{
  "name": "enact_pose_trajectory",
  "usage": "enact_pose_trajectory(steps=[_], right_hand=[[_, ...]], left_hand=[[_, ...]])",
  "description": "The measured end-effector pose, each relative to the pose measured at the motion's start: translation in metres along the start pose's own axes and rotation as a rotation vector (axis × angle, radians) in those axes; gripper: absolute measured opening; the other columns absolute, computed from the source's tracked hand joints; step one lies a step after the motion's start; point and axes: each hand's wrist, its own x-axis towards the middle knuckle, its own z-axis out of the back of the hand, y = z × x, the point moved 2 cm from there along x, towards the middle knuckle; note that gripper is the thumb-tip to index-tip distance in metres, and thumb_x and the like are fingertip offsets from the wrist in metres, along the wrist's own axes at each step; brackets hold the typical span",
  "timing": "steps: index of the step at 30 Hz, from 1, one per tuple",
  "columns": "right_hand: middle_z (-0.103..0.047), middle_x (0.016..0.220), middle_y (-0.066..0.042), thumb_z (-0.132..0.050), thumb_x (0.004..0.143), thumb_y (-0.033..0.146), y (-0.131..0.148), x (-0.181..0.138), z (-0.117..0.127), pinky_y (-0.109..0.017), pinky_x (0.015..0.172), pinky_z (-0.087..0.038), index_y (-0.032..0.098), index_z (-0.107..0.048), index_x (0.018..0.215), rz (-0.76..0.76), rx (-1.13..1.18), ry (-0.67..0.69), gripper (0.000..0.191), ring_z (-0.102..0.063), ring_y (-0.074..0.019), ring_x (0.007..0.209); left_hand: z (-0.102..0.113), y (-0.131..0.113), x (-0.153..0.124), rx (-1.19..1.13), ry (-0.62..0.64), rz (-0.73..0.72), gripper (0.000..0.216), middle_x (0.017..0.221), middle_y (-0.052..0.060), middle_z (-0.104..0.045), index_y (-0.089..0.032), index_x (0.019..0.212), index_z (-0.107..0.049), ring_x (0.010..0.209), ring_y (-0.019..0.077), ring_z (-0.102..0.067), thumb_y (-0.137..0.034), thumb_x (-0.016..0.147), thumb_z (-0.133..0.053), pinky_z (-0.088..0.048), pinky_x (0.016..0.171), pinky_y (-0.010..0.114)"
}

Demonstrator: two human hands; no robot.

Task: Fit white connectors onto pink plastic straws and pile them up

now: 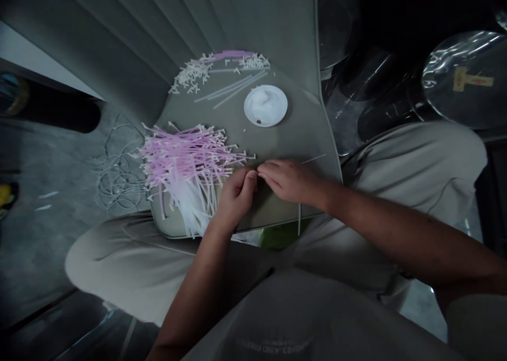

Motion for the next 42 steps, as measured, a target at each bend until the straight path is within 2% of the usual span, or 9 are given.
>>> enact_pose_trajectory(steps=[14,24,30,35,38,42], right_hand=[[-0.064,0.081,-0.006,-0.042,0.095,0.017,-0.001,0.002,0.002,-0.028,0.068,-0.037,0.016,-0.061,0.085,-0.009,-0.039,0.074,0.022,-0.055,-0.0162,0.074],[-0.064,0.082,-0.006,-0.041,0.097,0.020,-0.002,0.003,0.003,-0.027,0.070,-0.037,0.015,-0.062,0.086,-0.028,0.003,0.068,0.024,-0.055,-0.0155,0.077],[-0.064,0.083,-0.007,-0.040,0.095,0.015,0.004,0.006,0.008,-0.028,0.066,-0.031,0.013,-0.063,0.090,-0.031,-0.176,0.178,0.024,-0.052,-0.0153,0.072],[-0.065,0.091,-0.010,-0.040,0.095,0.016,0.009,0.009,0.014,-0.032,0.063,-0.026,0.013,-0.062,0.098,-0.017,-0.328,0.277,0.023,-0.052,-0.0179,0.074],[-0.065,0.089,-0.009,-0.040,0.095,0.017,0.009,0.013,0.019,-0.031,0.063,-0.026,0.013,-0.064,0.096,-0.073,-0.255,0.259,0.024,-0.053,-0.0171,0.073],[-0.066,0.084,-0.008,-0.040,0.097,0.022,0.005,0.018,0.025,-0.029,0.066,-0.029,0.014,-0.066,0.088,-0.112,-0.097,0.242,0.028,-0.055,-0.0171,0.075]], left_hand=[[0.003,-0.001,0.002,0.020,0.067,0.010,0.037,0.062,-0.002,-0.048,-0.019,0.066,-0.044,0.061,0.0112,-0.044,-0.037,0.098,-0.037,-0.032,0.059,0.026],[0.011,-0.011,0.006,0.017,0.138,0.136,0.034,0.063,-0.003,-0.047,-0.019,0.066,-0.042,0.062,0.0103,-0.042,-0.032,0.097,-0.040,-0.032,0.059,0.025],[0.013,-0.009,0.011,-0.014,0.163,0.142,0.032,0.061,-0.004,-0.043,-0.019,0.065,-0.043,0.060,0.0102,-0.041,-0.030,0.095,-0.042,-0.030,0.057,0.025],[0.013,-0.004,0.015,-0.153,0.187,0.222,0.038,0.057,-0.004,-0.036,-0.019,0.061,-0.040,0.055,0.0101,-0.036,-0.035,0.096,-0.043,-0.031,0.056,0.025],[0.011,-0.004,0.015,-0.186,0.173,0.228,0.039,0.055,-0.004,-0.035,-0.020,0.063,-0.040,0.055,0.0105,-0.036,-0.039,0.097,-0.042,-0.031,0.055,0.025],[0.008,-0.007,0.012,-0.116,0.104,0.151,0.040,0.059,-0.003,-0.040,-0.019,0.065,-0.042,0.059,0.0107,-0.040,-0.042,0.098,-0.039,-0.033,0.058,0.026]])
